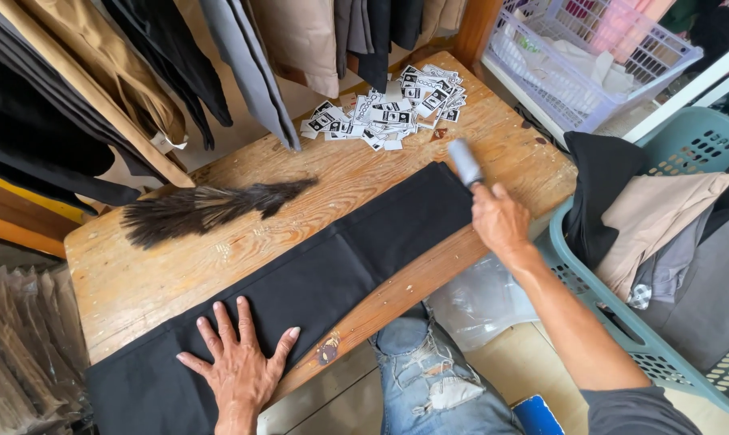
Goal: The person is cleaning a pair of black pants using a lint roller and a brush on a low wooden table, occasionally peeling off used lint sheets and repositioning the garment.
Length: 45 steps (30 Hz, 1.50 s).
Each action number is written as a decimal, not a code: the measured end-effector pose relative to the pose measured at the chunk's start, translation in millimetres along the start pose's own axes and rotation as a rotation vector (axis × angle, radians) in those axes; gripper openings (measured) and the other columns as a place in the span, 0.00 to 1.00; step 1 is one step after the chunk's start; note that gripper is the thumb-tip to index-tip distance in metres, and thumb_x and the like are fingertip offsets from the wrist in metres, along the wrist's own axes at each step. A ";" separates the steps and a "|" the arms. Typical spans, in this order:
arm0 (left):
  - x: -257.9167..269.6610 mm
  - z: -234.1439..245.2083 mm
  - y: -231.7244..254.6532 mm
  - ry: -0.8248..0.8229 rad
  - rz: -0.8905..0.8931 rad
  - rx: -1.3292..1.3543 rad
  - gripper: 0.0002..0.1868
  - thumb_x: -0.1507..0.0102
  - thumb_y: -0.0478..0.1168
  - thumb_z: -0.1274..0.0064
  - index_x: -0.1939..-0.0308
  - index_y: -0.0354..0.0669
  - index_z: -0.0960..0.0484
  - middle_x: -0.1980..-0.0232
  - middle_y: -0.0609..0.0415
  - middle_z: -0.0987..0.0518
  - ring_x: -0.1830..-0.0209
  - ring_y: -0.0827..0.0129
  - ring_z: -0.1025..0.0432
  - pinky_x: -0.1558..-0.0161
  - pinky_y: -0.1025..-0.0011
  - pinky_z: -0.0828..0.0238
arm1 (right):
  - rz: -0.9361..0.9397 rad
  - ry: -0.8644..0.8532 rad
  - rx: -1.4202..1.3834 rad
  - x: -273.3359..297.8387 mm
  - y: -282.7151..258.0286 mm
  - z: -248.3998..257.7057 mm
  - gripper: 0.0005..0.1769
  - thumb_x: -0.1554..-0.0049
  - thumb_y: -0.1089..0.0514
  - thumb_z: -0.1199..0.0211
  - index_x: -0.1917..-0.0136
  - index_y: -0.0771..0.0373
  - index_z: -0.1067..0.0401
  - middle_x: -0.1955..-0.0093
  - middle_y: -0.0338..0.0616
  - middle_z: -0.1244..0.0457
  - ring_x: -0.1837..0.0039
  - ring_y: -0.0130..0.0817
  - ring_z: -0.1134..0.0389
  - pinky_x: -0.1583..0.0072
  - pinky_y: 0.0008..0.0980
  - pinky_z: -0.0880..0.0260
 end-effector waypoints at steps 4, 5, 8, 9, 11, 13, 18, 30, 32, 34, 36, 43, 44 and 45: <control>-1.7 0.8 0.9 -0.005 0.010 0.009 0.62 0.48 0.89 0.74 0.20 0.55 0.52 0.17 0.45 0.55 0.17 0.40 0.66 0.34 0.20 0.78 | -0.050 0.119 0.011 0.9 49.2 9.5 0.11 0.37 0.58 0.44 0.44 0.59 0.25 0.58 0.51 0.39 0.65 0.55 0.33 0.60 0.54 0.30; -2.3 -0.7 1.1 0.002 0.000 0.010 0.62 0.47 0.89 0.75 0.20 0.56 0.52 0.17 0.45 0.55 0.17 0.40 0.67 0.35 0.20 0.79 | -0.045 0.127 0.001 1.1 54.5 10.4 0.09 0.36 0.59 0.44 0.44 0.59 0.27 0.57 0.52 0.38 0.64 0.56 0.33 0.59 0.54 0.30; -0.4 -1.3 0.3 0.017 -0.011 0.023 0.61 0.46 0.88 0.74 0.20 0.55 0.52 0.17 0.45 0.55 0.17 0.40 0.67 0.35 0.20 0.80 | -0.038 0.116 -0.032 1.7 54.6 14.8 0.10 0.36 0.59 0.44 0.42 0.61 0.28 0.55 0.54 0.37 0.61 0.58 0.32 0.57 0.55 0.30; 0.1 0.4 1.2 0.030 -0.024 0.035 0.61 0.46 0.88 0.73 0.20 0.54 0.51 0.17 0.44 0.55 0.17 0.40 0.67 0.35 0.20 0.80 | -0.045 0.103 -0.052 1.2 53.0 16.9 0.12 0.36 0.59 0.43 0.39 0.61 0.28 0.54 0.55 0.36 0.60 0.59 0.31 0.55 0.55 0.29; 0.5 -3.5 -0.3 0.040 -0.025 0.036 0.61 0.46 0.88 0.74 0.20 0.54 0.52 0.17 0.44 0.56 0.17 0.40 0.67 0.35 0.20 0.81 | -0.061 0.083 -0.051 0.9 48.4 16.5 0.14 0.36 0.57 0.42 0.38 0.59 0.28 0.53 0.56 0.37 0.60 0.60 0.31 0.55 0.56 0.29; -0.9 -3.3 -0.6 0.050 -0.035 0.036 0.61 0.46 0.88 0.74 0.20 0.55 0.53 0.16 0.45 0.57 0.17 0.40 0.68 0.36 0.20 0.82 | -0.086 0.064 -0.046 4.1 38.0 20.2 0.15 0.36 0.54 0.41 0.36 0.57 0.27 0.52 0.56 0.38 0.60 0.60 0.31 0.55 0.57 0.28; -0.7 -5.1 1.0 0.069 -0.046 0.048 0.61 0.45 0.88 0.75 0.20 0.52 0.52 0.17 0.42 0.57 0.18 0.37 0.68 0.36 0.20 0.81 | -0.002 0.166 -0.083 22.9 -5.6 30.3 0.18 0.39 0.53 0.35 0.43 0.69 0.23 0.52 0.54 0.39 0.49 0.50 0.36 0.47 0.46 0.30; 6.1 28.5 15.1 0.202 -0.093 0.359 0.56 0.49 0.77 0.46 0.27 0.46 0.35 0.20 0.39 0.46 0.17 0.47 0.59 0.26 0.35 0.74 | 0.197 0.203 -0.784 46.3 -135.2 108.4 0.11 0.45 0.68 0.37 0.47 0.71 0.27 0.56 0.48 0.35 0.64 0.33 0.36 0.63 0.28 0.33; 17.3 61.7 25.7 0.254 -0.082 0.544 0.44 0.43 0.64 0.46 0.30 0.42 0.30 0.30 0.40 0.34 0.29 0.48 0.44 0.35 0.46 0.52 | 0.384 -0.124 -1.054 57.8 -169.2 120.1 0.19 0.47 0.65 0.33 0.42 0.69 0.28 0.49 0.48 0.35 0.53 0.34 0.33 0.52 0.30 0.30; 24.9 86.1 31.0 0.306 -0.070 0.731 0.32 0.37 0.51 0.44 0.34 0.38 0.25 0.40 0.42 0.22 0.42 0.51 0.28 0.43 0.57 0.30 | 0.570 -0.467 -1.303 71.8 -198.1 117.6 0.27 0.48 0.61 0.28 0.36 0.67 0.29 0.42 0.47 0.34 0.43 0.35 0.30 0.41 0.32 0.26; 28.7 83.9 19.4 0.235 0.151 1.113 0.22 0.30 0.44 0.56 0.37 0.34 0.23 0.57 0.49 0.13 0.58 0.66 0.20 0.54 0.72 0.26 | 0.328 -0.248 -1.163 55.5 -181.2 99.7 0.14 0.42 0.67 0.40 0.43 0.69 0.25 0.40 0.48 0.32 0.45 0.34 0.28 0.48 0.26 0.26; 0.1 14.9 8.4 0.161 -0.062 0.143 0.42 0.35 0.73 0.73 0.22 0.60 0.45 0.18 0.46 0.51 0.19 0.40 0.60 0.30 0.27 0.74 | 0.228 -0.106 -0.485 38.7 -148.5 -12.8 0.29 0.36 0.48 0.48 0.26 0.63 0.37 0.20 0.67 0.53 0.20 0.68 0.56 0.27 0.74 0.56; 0.6 14.3 3.3 0.197 -0.059 0.102 0.47 0.39 0.78 0.73 0.22 0.63 0.45 0.18 0.48 0.50 0.19 0.43 0.58 0.33 0.22 0.72 | 0.287 -0.164 -0.392 46.4 -164.5 -19.2 0.29 0.37 0.46 0.48 0.25 0.58 0.37 0.19 0.65 0.54 0.20 0.67 0.56 0.28 0.78 0.62; 1.1 13.6 -1.5 0.233 -0.057 0.060 0.51 0.43 0.83 0.72 0.22 0.66 0.44 0.18 0.51 0.48 0.18 0.45 0.57 0.36 0.18 0.70 | 0.346 -0.221 -0.299 54.7 -179.9 -25.7 0.30 0.37 0.44 0.48 0.24 0.53 0.38 0.19 0.63 0.54 0.20 0.66 0.57 0.28 0.81 0.67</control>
Point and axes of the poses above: each hand's wrist, its own x-axis away from the middle knuckle, its own z-axis out of the back of the hand, y = z × x, the point moved 8 cm from there along -x, towards the middle knuckle
